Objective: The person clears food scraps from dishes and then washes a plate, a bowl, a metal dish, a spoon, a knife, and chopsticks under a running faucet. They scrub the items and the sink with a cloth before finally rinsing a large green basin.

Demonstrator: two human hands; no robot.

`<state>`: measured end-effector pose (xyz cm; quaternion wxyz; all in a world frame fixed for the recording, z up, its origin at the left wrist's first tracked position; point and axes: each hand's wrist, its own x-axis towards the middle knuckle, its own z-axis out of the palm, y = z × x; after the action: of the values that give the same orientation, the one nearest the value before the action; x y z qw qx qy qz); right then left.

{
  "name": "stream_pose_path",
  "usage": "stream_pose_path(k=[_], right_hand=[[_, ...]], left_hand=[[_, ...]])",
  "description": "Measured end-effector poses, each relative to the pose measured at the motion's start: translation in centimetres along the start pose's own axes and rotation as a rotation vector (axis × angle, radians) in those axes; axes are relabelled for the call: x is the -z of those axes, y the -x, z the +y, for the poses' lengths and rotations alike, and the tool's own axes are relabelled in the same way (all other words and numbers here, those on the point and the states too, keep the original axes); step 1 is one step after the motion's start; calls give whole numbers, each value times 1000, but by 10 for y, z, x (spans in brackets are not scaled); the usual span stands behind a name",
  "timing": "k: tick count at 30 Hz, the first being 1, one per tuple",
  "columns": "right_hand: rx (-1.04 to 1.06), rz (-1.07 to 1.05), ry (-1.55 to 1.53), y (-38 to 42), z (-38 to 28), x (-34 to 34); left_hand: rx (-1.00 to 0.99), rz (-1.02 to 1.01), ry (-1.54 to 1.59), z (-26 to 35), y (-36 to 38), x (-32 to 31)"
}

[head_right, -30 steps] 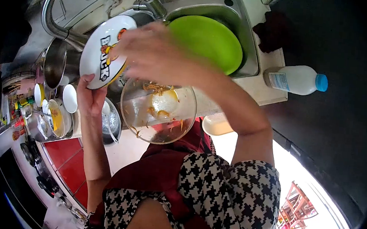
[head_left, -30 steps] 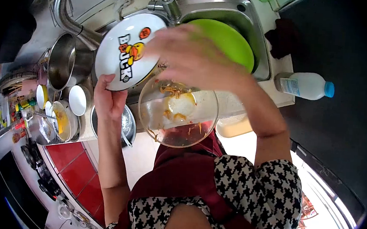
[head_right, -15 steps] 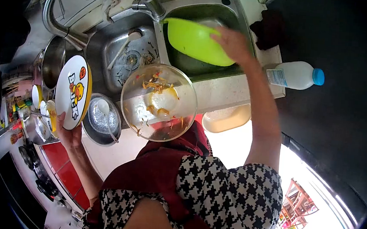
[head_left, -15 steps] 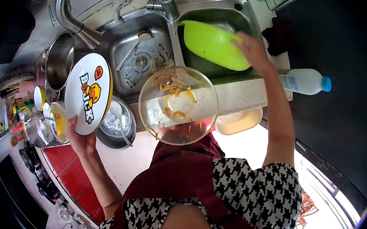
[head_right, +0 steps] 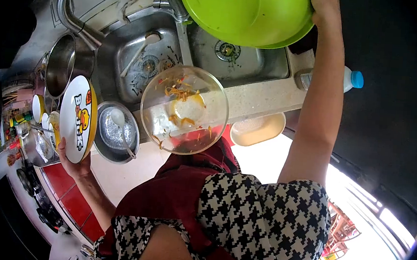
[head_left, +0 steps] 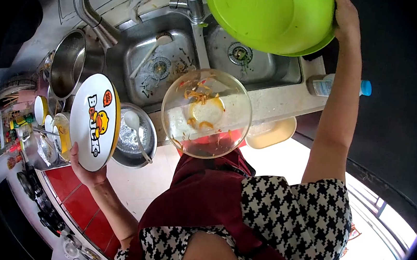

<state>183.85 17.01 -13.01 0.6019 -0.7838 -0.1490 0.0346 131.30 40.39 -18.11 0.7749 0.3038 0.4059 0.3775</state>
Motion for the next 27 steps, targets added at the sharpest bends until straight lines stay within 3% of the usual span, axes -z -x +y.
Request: stream_pose_path(k=[2, 4, 6, 8, 16, 21, 22, 24, 26, 27], right_hand=[[24, 24, -1, 9, -6, 4], [88, -44, -189, 21, -16, 15], [208, 166, 25, 34, -20, 22], [301, 214, 210, 36, -7, 31], [216, 306, 268, 83, -5, 58], [237, 139, 122, 132, -26, 98], [289, 237, 183, 154, -45, 89], [215, -47, 179, 176, -66, 94], [239, -35, 218, 189, -82, 90], [263, 90, 341, 197, -92, 91]], left_hand=[[-1, -18, -7, 2, -1, 0], [-22, -12, -17, 4, -3, 4], [-47, -8, -57, 6, -2, 4], [-64, -12, -82, 7, -1, 3], [-12, -107, -78, 5, -1, 4], [19, -135, -81, 16, 9, -9], [15, -42, -49, 23, 15, -12], [-10, 40, -117, 44, 19, 12], [1, -247, 24, 67, 15, 54], [-34, -218, -1, 80, 21, 65]])
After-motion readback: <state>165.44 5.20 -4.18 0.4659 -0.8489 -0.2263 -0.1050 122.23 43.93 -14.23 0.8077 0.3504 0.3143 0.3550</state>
